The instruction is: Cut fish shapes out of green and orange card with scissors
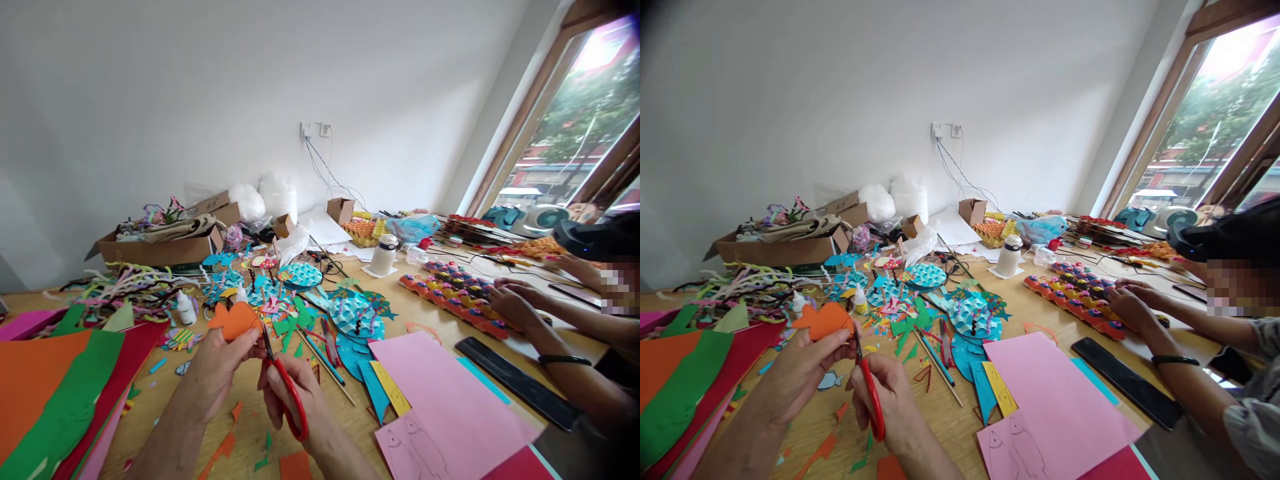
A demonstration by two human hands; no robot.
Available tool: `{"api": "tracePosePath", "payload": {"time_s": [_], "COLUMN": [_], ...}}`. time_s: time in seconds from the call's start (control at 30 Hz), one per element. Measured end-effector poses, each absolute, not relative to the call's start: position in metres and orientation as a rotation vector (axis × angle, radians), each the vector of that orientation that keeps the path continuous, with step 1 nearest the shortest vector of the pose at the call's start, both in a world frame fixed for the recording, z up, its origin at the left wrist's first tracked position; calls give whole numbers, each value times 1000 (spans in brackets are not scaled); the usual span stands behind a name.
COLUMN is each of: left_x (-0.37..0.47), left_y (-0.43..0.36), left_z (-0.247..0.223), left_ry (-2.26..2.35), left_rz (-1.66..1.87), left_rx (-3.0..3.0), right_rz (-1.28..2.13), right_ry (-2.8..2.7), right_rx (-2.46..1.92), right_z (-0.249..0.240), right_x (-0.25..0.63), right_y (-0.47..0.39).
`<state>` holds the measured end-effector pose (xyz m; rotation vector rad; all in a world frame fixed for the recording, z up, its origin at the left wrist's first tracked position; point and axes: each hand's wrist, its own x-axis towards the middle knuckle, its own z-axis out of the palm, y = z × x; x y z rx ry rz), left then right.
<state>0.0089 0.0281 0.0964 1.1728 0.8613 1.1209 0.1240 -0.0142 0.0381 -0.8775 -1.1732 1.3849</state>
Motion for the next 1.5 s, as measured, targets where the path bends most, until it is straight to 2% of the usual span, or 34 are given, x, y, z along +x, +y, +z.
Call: {"api": "tracePosePath", "payload": {"time_s": [1.5], "left_x": [8], "left_y": [28], "left_z": [94], "left_ry": [809], "left_rz": [1080], "left_rx": [1129], "right_rz": [1344], "right_ry": [-1185], "right_rx": [-895], "right_z": [43], "right_x": [126], "right_y": [-18]}}
